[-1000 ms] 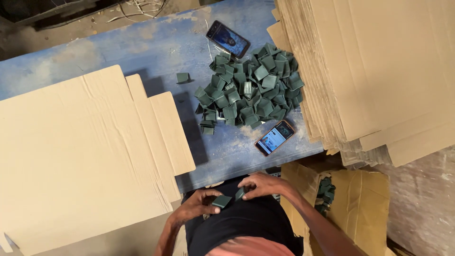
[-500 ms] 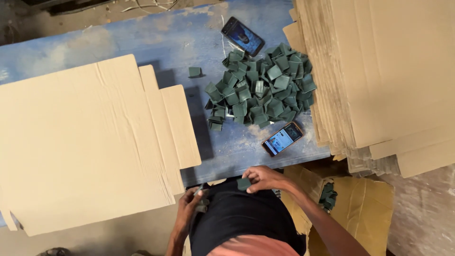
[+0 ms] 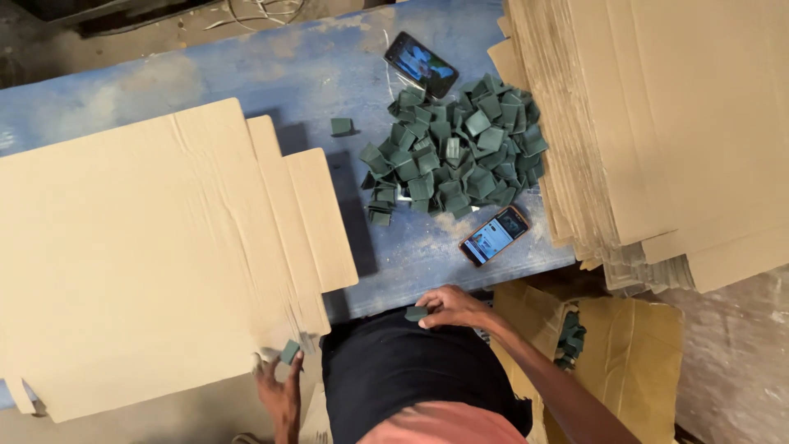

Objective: The person folds cardboard sheets into boxes and places ceramic tiles inside them along with protective packaging materials.

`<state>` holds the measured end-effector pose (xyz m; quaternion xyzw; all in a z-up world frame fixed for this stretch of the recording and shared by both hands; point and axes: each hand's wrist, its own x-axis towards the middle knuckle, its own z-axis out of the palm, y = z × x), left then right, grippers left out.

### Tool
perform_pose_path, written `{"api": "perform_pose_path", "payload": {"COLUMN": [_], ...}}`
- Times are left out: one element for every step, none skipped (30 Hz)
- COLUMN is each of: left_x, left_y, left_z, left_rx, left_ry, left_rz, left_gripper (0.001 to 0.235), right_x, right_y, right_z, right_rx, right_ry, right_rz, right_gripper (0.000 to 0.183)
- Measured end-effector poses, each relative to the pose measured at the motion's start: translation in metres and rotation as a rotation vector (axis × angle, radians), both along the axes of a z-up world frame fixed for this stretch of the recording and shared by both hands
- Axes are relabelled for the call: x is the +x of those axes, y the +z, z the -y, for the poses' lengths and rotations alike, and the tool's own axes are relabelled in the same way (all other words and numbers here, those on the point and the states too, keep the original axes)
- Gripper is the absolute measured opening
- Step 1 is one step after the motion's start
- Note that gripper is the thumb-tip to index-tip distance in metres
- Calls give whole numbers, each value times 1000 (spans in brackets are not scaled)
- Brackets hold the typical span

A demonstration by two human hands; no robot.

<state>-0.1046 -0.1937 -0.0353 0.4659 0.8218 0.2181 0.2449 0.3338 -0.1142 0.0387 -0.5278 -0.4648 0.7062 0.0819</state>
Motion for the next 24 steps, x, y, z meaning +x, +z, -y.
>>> {"api": "perform_pose_path", "payload": {"left_x": [-4,-10,-12,-16,-29,-23,-21,-19,-15,-10,-4,-10,-11,-10,-16,-20,-23,-23,-25,-25,-26,-25,-24,-24], "left_y": [2,4,-11,-25,-35,-39,-40,-42,-37,-32,-32,-25,-17,-9,-12,-15,-20,-19,-19,-18,-25,-33,-40,-46], "left_z": [-7,-14,-19,-24,-25,-31,-29,-29,-26,-25,-35,-40,-35,-31,-27,-24,-30,-29,-29,-30,-26,-22,-18,-17], "left_rx": [-15,-30,-22,-102,-176,-163,-198,-233,-230,-162,-85,-73,-222,-371,-369,-313,-248,-239,-286,-332,-332,-350,-367,-367], "left_ry": [-22,-44,-14,-74,-112,-59,-67,-76,-28,-38,-67,-38,-24,-10,-1,-28,-69,-76,-73,-71,-101,-80,-56,-83], "left_rz": [-6,-12,-13,40,79,64,77,92,83,61,40,33,107,184,190,203,220,229,242,253,262,258,254,265], "left_gripper": [61,63,63,62,62,62,64,67,67,67,68,68,68,69,69,71,72,72,71,70,70,71,71,71], "right_x": [-5,-12,-17,-23,-36,-42,-50,-57,-64,-70,-74,-85,-91,-95,-102,-108,-111,-119,-127,-132,-136,-137,-138,-140], "right_y": [1,3,-6,-14,-26,-34,-41,-49,-51,-54,-59,-66,-69,-71,-73,-74,-75,-70,-66,-62,-72,-83,-93,-96], "right_z": [1,1,5,8,6,4,9,12,11,9,2,-8,-7,-6,-12,-18,-27,-37,-42,-48,-52,-56,-61,-62], "right_rx": [50,100,109,159,214,228,238,249,253,105,-37,-26,-86,-147,-146,-161,-167,-155,-27,99,103,122,141,144], "right_ry": [-14,-27,2,-10,-3,47,15,-17,27,-79,-199,-170,-224,-277,-268,-313,-373,-378,-354,-329,-357,-309,-257,-281], "right_rz": [6,12,9,48,67,43,97,151,131,70,20,11,-9,-27,-22,-43,-61,-53,11,78,93,110,128,145], "right_gripper": [68,68,68,67,66,66,62,58,58,57,56,56,54,54,54,53,52,52,52,53,53,53,54,54]}}
